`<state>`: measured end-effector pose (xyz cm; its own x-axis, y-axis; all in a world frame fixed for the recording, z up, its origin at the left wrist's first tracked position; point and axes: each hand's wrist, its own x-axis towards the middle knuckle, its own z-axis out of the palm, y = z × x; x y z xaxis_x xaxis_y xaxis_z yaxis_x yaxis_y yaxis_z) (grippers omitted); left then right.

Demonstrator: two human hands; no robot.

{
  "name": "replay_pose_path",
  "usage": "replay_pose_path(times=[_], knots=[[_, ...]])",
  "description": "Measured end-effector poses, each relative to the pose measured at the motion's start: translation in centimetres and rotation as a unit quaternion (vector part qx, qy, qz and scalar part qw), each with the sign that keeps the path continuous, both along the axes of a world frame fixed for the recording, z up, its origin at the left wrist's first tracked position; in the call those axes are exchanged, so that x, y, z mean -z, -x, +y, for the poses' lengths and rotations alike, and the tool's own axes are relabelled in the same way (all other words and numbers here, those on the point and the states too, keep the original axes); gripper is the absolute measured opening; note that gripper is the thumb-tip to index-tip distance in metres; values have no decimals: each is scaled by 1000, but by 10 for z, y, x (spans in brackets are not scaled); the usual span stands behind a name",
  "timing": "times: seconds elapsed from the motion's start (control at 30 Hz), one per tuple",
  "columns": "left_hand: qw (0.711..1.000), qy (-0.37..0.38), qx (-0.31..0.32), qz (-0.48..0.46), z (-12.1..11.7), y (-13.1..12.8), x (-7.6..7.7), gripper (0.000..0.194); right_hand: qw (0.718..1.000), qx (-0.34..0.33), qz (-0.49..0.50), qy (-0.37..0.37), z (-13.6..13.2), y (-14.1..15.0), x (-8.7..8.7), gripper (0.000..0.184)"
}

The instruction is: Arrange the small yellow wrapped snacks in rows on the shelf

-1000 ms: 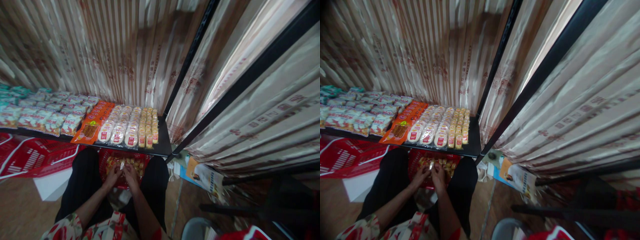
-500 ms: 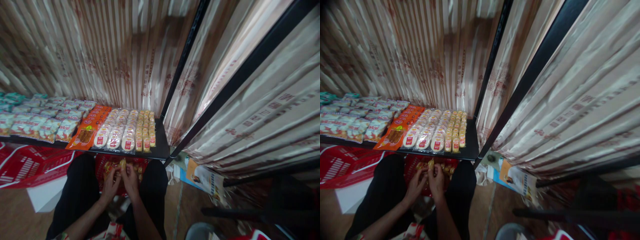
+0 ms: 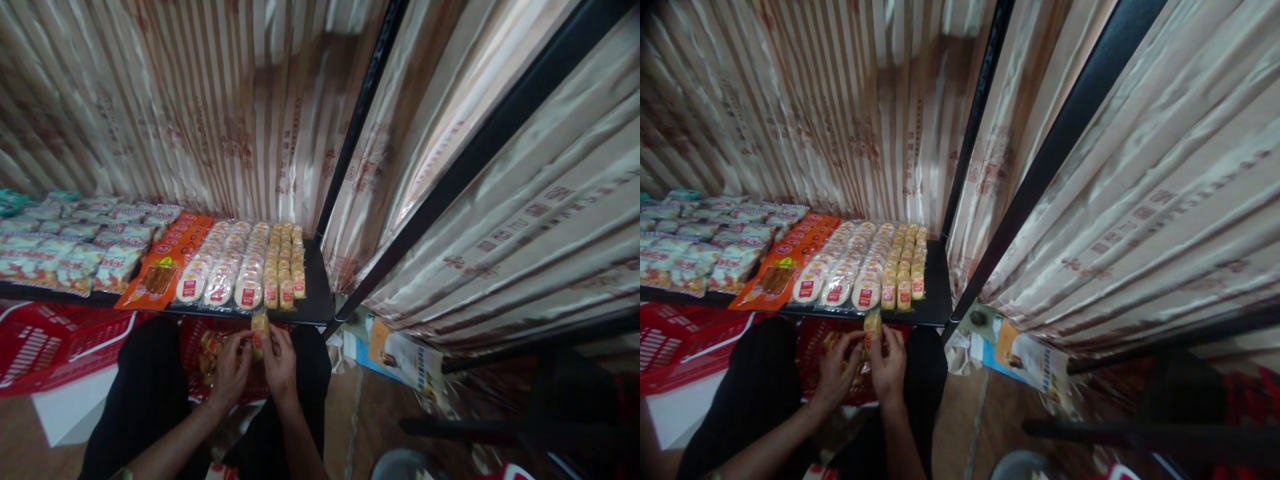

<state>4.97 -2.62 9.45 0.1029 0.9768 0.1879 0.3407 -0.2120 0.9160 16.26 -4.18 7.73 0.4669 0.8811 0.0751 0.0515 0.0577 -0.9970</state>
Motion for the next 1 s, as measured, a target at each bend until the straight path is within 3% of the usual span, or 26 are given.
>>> replay_pose_path(times=[0.23,0.47,0.63,1.0], knots=[[994,17,101,-44,27,-40,-42,33,994,94,-42,-23,10,-34,-36,42],[987,30,143,-69,64,-77,-63,34,970,162,-182,1,31,-73,-65,39],[987,30,151,-46,86,-98,-80,32,959,173,-225,4,51,-92,-79,41],[980,46,174,-89,130,-136,-88,29,938,180,-297,5,88,-118,-92,40]])
